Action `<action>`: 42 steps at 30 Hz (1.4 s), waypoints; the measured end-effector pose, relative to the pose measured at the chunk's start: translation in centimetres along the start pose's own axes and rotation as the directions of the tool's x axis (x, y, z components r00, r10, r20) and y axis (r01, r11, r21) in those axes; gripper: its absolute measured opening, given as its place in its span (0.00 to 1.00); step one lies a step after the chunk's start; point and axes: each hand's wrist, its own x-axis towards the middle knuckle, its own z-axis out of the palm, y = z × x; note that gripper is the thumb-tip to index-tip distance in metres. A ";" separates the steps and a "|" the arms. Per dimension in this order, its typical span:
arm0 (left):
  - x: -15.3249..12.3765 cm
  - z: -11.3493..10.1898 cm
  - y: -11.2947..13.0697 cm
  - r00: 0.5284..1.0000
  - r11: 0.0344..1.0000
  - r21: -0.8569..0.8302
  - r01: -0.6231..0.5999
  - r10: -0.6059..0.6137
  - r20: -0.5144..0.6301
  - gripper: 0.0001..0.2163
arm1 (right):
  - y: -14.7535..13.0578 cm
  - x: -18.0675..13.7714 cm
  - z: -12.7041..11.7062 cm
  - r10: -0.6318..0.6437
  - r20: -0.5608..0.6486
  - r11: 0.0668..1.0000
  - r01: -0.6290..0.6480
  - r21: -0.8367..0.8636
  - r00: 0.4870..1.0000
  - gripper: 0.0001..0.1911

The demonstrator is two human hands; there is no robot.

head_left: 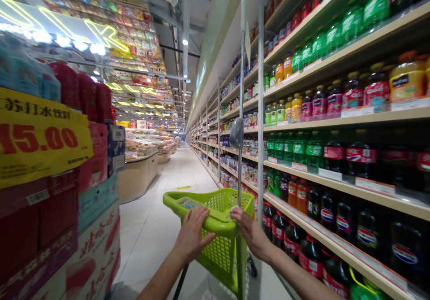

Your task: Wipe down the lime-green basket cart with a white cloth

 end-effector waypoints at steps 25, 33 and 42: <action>0.8 -0.4 3.0 0.966 0.991 0.089 0.105 -0.123 0.226 0.34 | 0.0 0.1 1.9 0.136 -0.156 0.885 -0.191 -0.425 0.978 0.29; 0.7 -1.2 3.4 0.954 0.984 0.106 0.143 -0.165 0.249 0.35 | -0.8 1.8 4.6 0.176 -0.250 0.947 -0.233 -0.220 0.952 0.30; 0.3 -0.1 1.6 0.978 0.970 -0.128 0.209 -0.211 -0.003 0.25 | -2.2 2.5 3.2 0.235 -0.228 0.961 -0.262 -0.094 0.945 0.22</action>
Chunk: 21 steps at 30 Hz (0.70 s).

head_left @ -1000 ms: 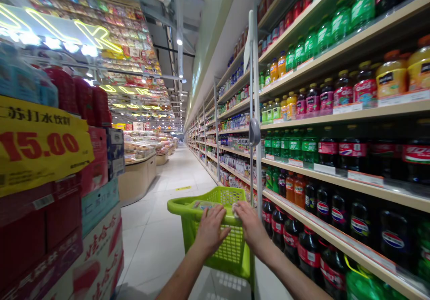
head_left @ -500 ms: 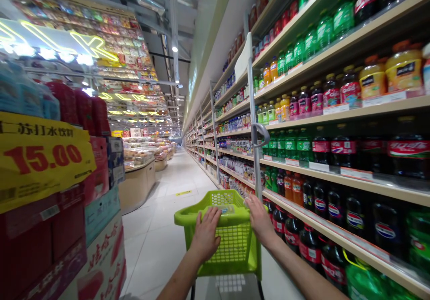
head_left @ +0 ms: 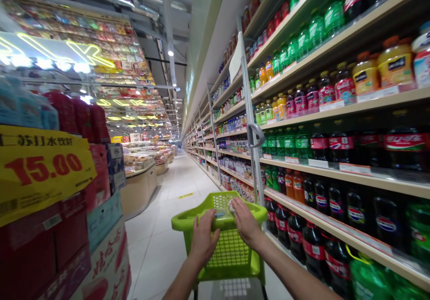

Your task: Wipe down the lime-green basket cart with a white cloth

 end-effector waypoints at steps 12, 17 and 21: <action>3.3 1.3 7.2 0.996 0.999 0.042 -0.032 0.028 0.083 0.14 | -0.5 0.1 -1.2 0.299 -0.099 0.923 -0.261 0.284 0.949 0.30; 2.6 0.4 5.5 0.996 0.994 0.066 -0.087 0.087 0.004 0.10 | 1.4 -1.9 -1.8 0.095 -0.080 0.984 -0.106 -0.140 0.992 0.26; 1.9 -1.5 1.6 0.990 0.992 0.101 0.069 -0.055 -0.127 0.11 | 1.2 -2.7 -2.3 0.017 0.013 0.960 -0.012 -0.280 1.000 0.21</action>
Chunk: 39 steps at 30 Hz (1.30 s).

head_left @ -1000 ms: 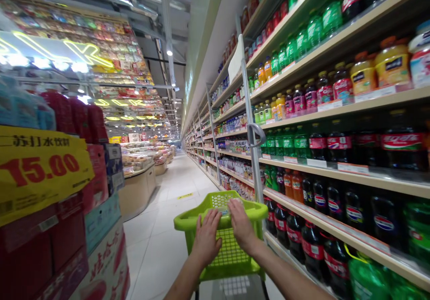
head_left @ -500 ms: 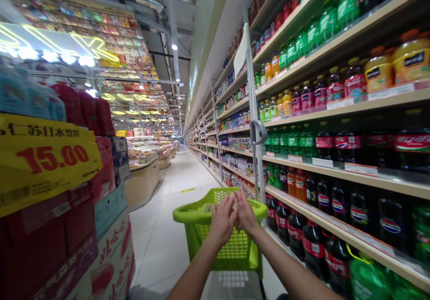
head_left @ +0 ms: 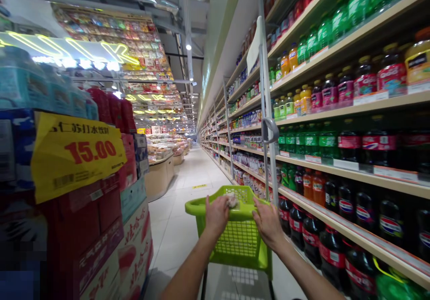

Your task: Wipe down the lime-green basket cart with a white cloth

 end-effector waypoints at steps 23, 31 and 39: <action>-1.8 2.3 4.3 0.998 1.000 -0.027 -0.003 0.002 -0.055 0.15 | -1.9 0.2 0.1 0.019 -0.037 1.000 -0.019 0.008 0.999 0.13; -2.1 1.1 -0.6 0.976 0.987 0.077 0.142 -0.126 -0.179 0.14 | -1.2 -0.2 0.1 -0.031 -0.045 1.000 0.031 -0.001 0.999 0.17; -3.0 3.4 5.3 0.987 0.989 0.043 -0.140 0.143 -0.079 0.13 | -0.9 -0.3 0.4 -0.025 -0.093 1.000 0.026 0.010 0.995 0.23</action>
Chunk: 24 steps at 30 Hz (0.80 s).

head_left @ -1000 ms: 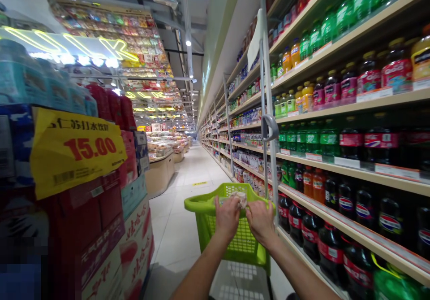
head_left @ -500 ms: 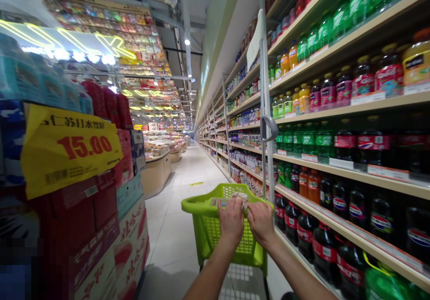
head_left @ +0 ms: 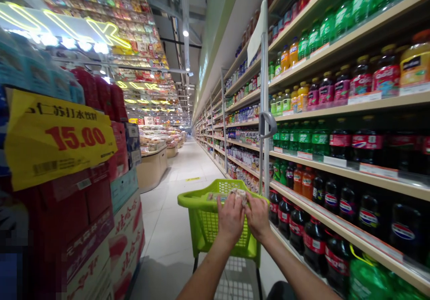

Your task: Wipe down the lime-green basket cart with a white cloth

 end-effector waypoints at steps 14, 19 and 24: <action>0.8 -1.5 -1.4 0.996 0.996 -0.057 0.072 -0.070 0.048 0.13 | -0.3 0.0 -0.3 0.025 0.021 1.000 -0.026 0.010 0.999 0.23; 0.7 -1.3 -2.3 0.997 0.998 -0.033 -0.044 0.046 0.069 0.13 | 0.4 -0.1 -0.6 -0.011 0.038 1.000 0.011 0.013 0.999 0.23; 0.2 -2.5 -7.7 0.977 0.975 0.065 0.212 -0.210 -0.049 0.14 | 0.7 -0.1 -0.7 -0.009 0.033 1.000 0.009 0.016 0.999 0.22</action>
